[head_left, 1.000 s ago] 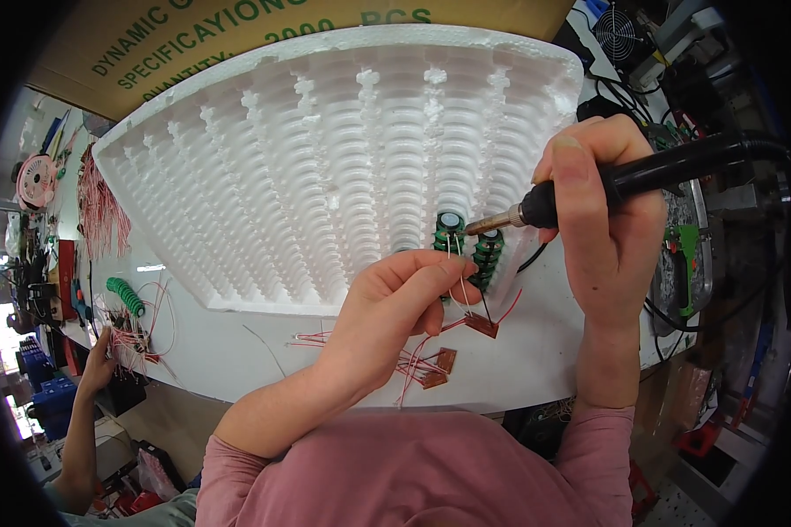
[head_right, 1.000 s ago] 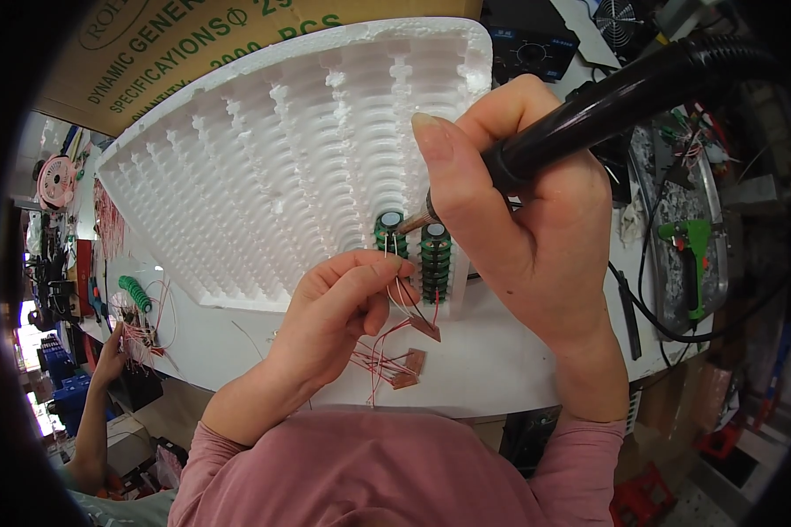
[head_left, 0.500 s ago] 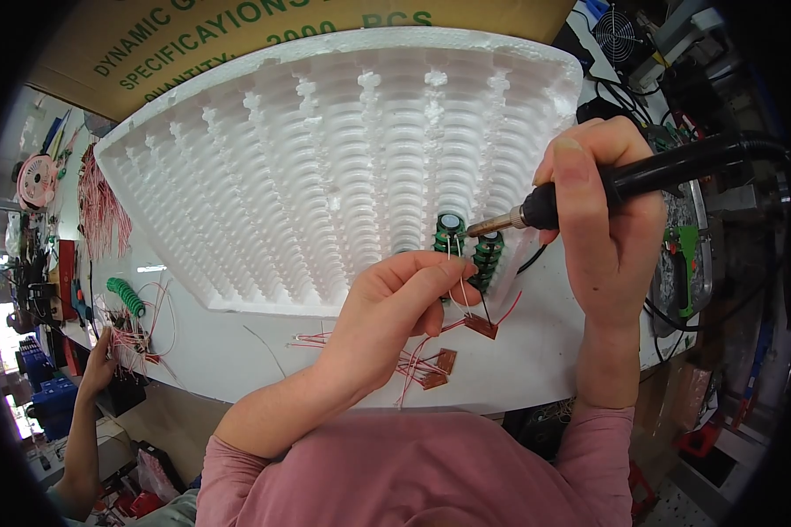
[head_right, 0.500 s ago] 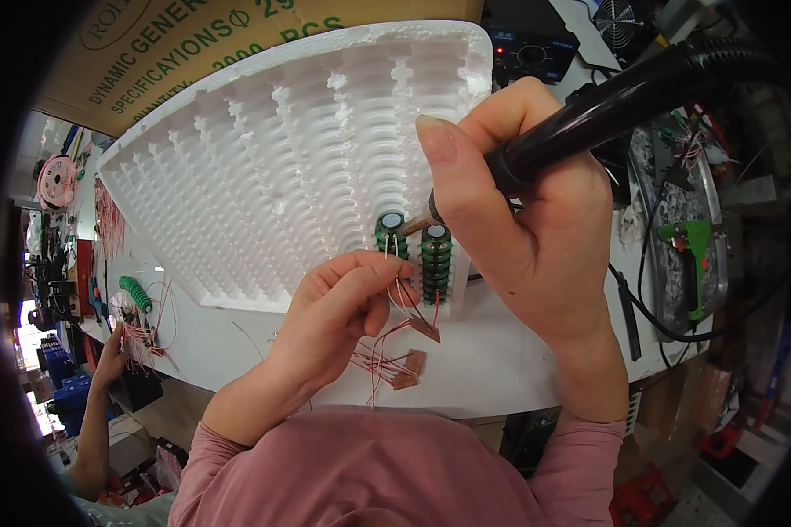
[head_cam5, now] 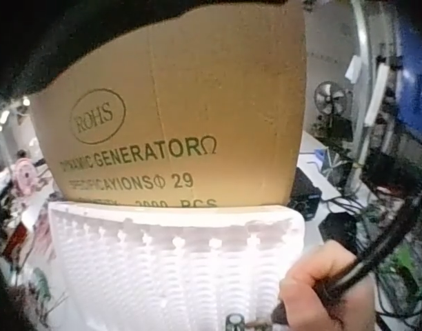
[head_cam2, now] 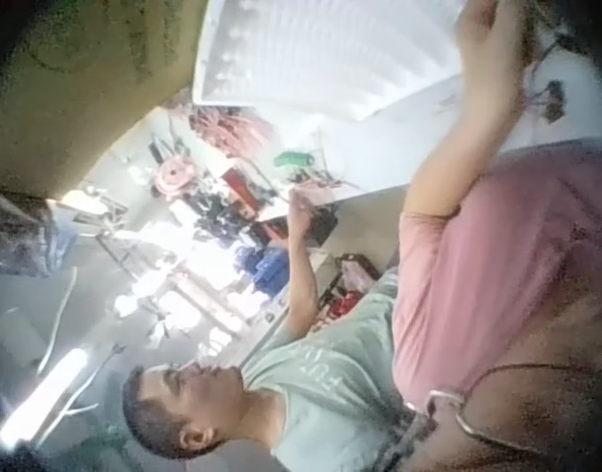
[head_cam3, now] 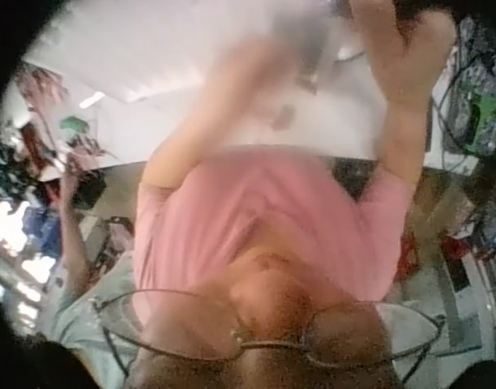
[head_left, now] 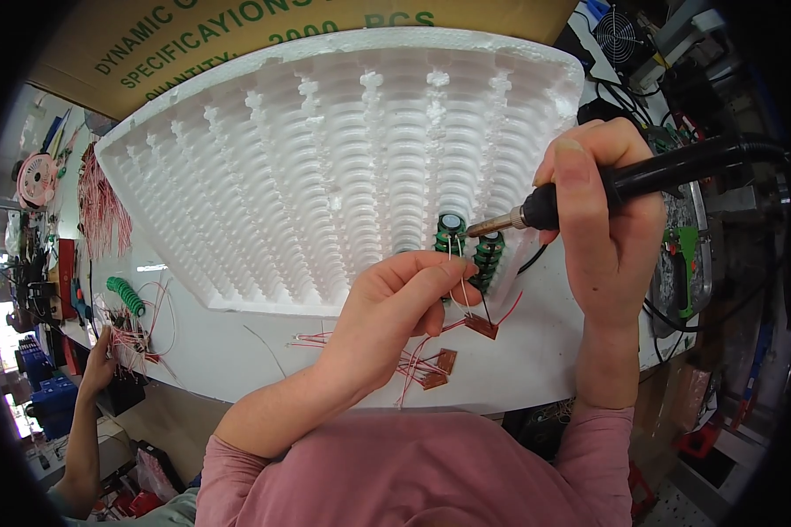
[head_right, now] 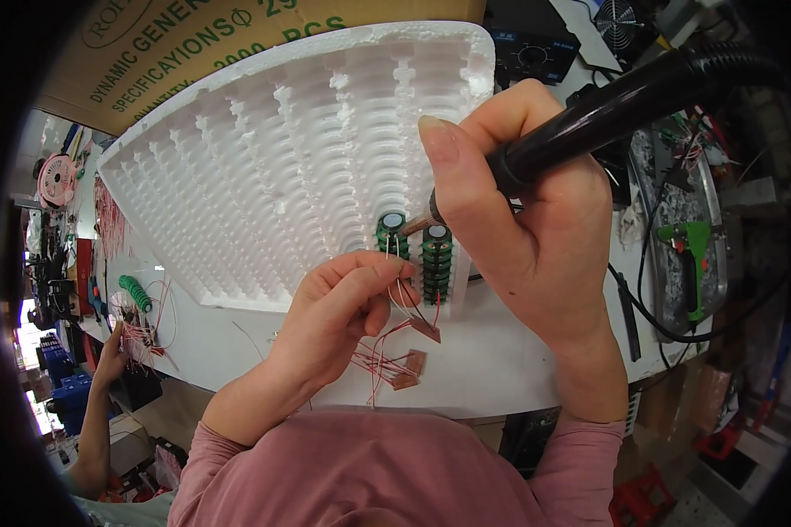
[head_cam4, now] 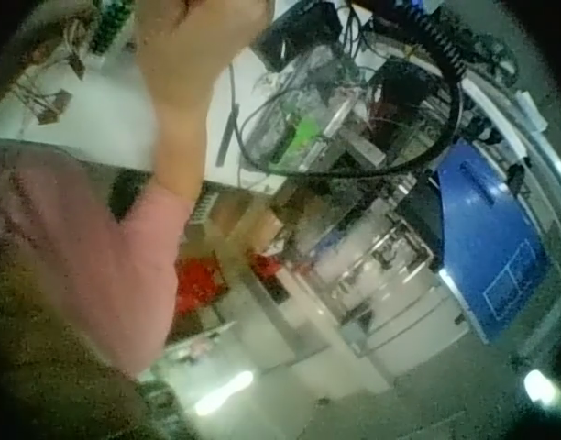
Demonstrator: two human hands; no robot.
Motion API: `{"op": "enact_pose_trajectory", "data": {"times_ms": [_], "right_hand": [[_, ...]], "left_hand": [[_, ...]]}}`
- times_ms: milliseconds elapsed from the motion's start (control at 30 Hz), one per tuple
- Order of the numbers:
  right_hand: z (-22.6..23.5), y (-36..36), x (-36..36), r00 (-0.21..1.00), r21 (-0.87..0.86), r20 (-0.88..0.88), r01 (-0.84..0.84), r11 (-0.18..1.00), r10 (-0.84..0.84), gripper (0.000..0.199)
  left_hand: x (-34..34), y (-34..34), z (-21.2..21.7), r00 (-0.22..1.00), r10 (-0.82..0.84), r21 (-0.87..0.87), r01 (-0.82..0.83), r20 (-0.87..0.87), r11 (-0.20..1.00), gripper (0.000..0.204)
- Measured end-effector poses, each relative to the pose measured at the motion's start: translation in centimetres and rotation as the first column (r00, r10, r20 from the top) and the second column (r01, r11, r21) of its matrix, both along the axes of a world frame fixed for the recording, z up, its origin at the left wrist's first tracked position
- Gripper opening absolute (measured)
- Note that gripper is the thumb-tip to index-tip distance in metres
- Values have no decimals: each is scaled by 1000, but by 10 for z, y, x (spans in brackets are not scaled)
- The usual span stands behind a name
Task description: The person opens and looks inside a thermos, then picks up circuit boards with wires and solders the wire ends to small electronic components in a tray using a soldering iron.
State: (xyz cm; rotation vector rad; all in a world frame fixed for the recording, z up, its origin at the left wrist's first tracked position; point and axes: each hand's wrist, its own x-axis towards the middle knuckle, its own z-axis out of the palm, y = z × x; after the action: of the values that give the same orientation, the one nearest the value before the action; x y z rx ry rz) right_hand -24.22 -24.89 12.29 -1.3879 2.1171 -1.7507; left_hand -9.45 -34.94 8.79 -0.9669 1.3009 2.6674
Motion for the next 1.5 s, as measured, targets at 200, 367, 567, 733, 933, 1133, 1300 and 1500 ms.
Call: {"op": "enact_pose_trajectory", "data": {"times_ms": [200,367,567,733,933,1133,1300,1500], "right_hand": [[0,0,1,1000,8,-7,5,1000,-5,14],[1,0,1,999,-21,39,-4,1000,5,14],[1,-2,3,996,-44,91,-12,999,16,14],[-1,-2,1,995,-61,96,-13,998,19,14],[0,-1,1,996,-42,90,-10,999,14,14],[0,-1,1,999,-21,47,3,1000,-2,14],[0,1,-1,1000,-9,7,14,1000,-14,15],[1,3,-1,1000,-7,20,17,1000,-17,14]], "left_hand": [[0,0,-1,1000,10,7,-10,-5,1000,18],[0,0,-2,1000,24,20,-24,-11,1000,17],[1,0,-1,999,32,23,-32,-3,999,16],[-1,0,1,1000,10,0,-10,25,1000,17],[-1,-1,2,999,5,-11,-5,35,1000,17],[-2,-2,3,999,1,-15,0,45,1000,17],[-3,-2,3,999,7,11,-8,51,1000,17],[-3,0,3,999,10,3,-10,51,1000,17]]}}
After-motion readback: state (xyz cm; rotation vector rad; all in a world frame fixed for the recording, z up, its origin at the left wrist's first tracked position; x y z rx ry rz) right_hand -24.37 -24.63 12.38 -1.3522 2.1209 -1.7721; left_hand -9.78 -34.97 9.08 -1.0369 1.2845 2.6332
